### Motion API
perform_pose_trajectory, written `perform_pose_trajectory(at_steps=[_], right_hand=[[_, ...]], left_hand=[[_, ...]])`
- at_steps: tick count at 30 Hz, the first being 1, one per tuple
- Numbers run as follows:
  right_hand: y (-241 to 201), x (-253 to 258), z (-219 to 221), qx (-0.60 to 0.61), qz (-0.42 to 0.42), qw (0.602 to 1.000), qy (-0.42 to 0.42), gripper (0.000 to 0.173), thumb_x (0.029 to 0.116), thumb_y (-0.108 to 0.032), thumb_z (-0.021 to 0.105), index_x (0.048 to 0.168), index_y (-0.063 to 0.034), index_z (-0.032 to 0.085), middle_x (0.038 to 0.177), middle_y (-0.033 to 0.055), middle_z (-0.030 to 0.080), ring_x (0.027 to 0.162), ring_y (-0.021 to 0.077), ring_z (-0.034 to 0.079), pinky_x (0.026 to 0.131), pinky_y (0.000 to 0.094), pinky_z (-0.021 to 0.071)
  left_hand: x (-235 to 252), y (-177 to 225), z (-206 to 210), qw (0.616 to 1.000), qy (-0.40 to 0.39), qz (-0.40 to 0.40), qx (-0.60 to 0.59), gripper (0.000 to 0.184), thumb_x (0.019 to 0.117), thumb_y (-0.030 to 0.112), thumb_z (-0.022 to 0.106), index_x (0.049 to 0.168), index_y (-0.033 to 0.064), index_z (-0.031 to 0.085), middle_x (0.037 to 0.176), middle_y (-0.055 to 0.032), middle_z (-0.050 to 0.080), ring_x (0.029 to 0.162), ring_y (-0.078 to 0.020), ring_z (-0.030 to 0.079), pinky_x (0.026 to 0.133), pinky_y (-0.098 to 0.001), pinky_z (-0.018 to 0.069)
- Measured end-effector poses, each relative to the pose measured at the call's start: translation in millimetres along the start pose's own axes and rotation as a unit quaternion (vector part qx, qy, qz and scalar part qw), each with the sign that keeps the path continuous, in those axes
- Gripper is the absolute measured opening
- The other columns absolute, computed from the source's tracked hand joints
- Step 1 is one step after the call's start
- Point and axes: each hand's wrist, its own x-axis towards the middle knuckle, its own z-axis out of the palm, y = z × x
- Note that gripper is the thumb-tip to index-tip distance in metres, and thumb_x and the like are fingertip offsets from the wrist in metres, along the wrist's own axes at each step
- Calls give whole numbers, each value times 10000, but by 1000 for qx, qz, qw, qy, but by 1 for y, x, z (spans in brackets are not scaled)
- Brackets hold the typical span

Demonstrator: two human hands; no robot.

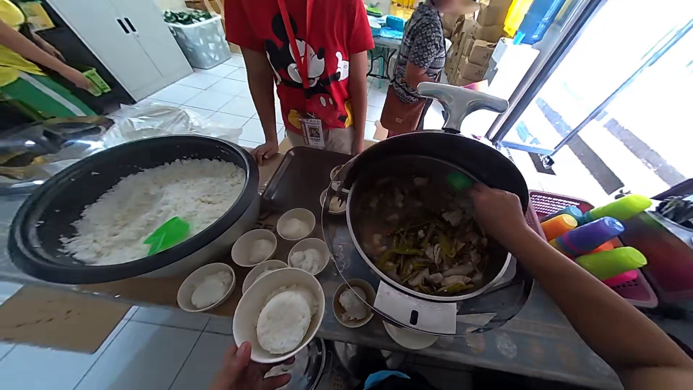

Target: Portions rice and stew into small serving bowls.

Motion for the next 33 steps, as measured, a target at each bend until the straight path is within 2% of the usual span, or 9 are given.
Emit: perform_pose_trajectory(at_steps=[5, 9, 14, 22, 25, 26, 27, 28, 33], right_hand=[[-36, 45, 22, 66, -38, 996, -56, 346, 951, 30, 606, 1282, -30, 685, 1277, 234, 657, 1066, 481, 667, 850, 673, 523], [-56, 68, 42, 183, -17, 978, -96, 354, 1040, -45, 516, 1366, -65, 651, 1351, 226, 640, 1253, 443, 603, 1050, 626, 459], [-81, 65, 44, 299, -50, 947, -109, 336, 1078, -67, 465, 1350, -61, 661, 1315, 204, 665, 1226, 389, 629, 1063, 571, 466], [-99, 1, 31, 376, -117, 900, -187, 339, 1088, -89, 449, 1360, -23, 639, 1354, 188, 645, 1255, 300, 618, 1095, 454, 453], [-89, -13, 30, 486, -45, 839, -241, 323, 1095, -108, 462, 1362, -16, 619, 1293, 139, 665, 1109, 141, 655, 982, 313, 508], [-85, -14, 32, 522, -8, 814, -255, 310, 1095, -118, 472, 1354, -25, 614, 1174, 77, 690, 919, 50, 641, 824, 228, 519], [-82, -15, 34, 561, 30, 785, -262, 298, 1091, -113, 476, 1338, -18, 611, 995, 24, 690, 680, -3, 526, 615, 179, 421], [-77, -13, 36, 596, 58, 753, -273, 301, 1091, -104, 467, 1347, -10, 594, 896, 1, 674, 555, -18, 421, 514, 164, 339], [-78, 0, 50, 681, 152, 660, -280, 317, 1104, -100, 423, 1390, -22, 536, 861, -9, 663, 486, -23, 368, 465, 146, 321]], left_hand=[[-1, 1, -2, 1000, 3, -2, -23, 393, 971, 410, 531, 1273, 201, 391, 1033, -31, 761, 800, -203, 763, 564, -318, 622], [-5, 2, -5, 1000, 11, -1, -28, 338, 986, 373, 483, 1267, 209, 392, 1018, -22, 765, 797, -188, 763, 561, -306, 618], [-8, 1, -12, 999, 29, -7, -30, 303, 993, 360, 435, 1242, 189, 437, 1011, -33, 767, 792, -194, 763, 574, -306, 621], [-7, 3, -7, 999, 29, -11, -27, 278, 1010, 312, 342, 1245, 185, 421, 1001, -27, 763, 788, -179, 759, 566, -288, 614], [-7, 3, -2, 999, 25, -9, -24, 278, 1020, 312, 327, 1242, 178, 429, 1002, -25, 763, 777, -171, 757, 558, -279, 610], [-7, 3, 0, 999, 25, -10, -20, 273, 1024, 307, 312, 1241, 180, 417, 1001, -18, 761, 774, -166, 756, 555, -276, 609], [-7, 3, 2, 999, 24, -11, -20, 272, 1023, 305, 308, 1240, 180, 415, 1003, -16, 760, 772, -165, 756, 553, -276, 609], [-7, 3, 3, 999, 23, -12, -22, 276, 1020, 308, 322, 1241, 179, 424, 1008, -18, 761, 773, -167, 755, 554, -278, 610], [-5, 3, 9, 1000, 20, -17, -17, 271, 1020, 281, 308, 1255, 181, 395, 993, -17, 758, 775, -167, 757, 555, -275, 611]])
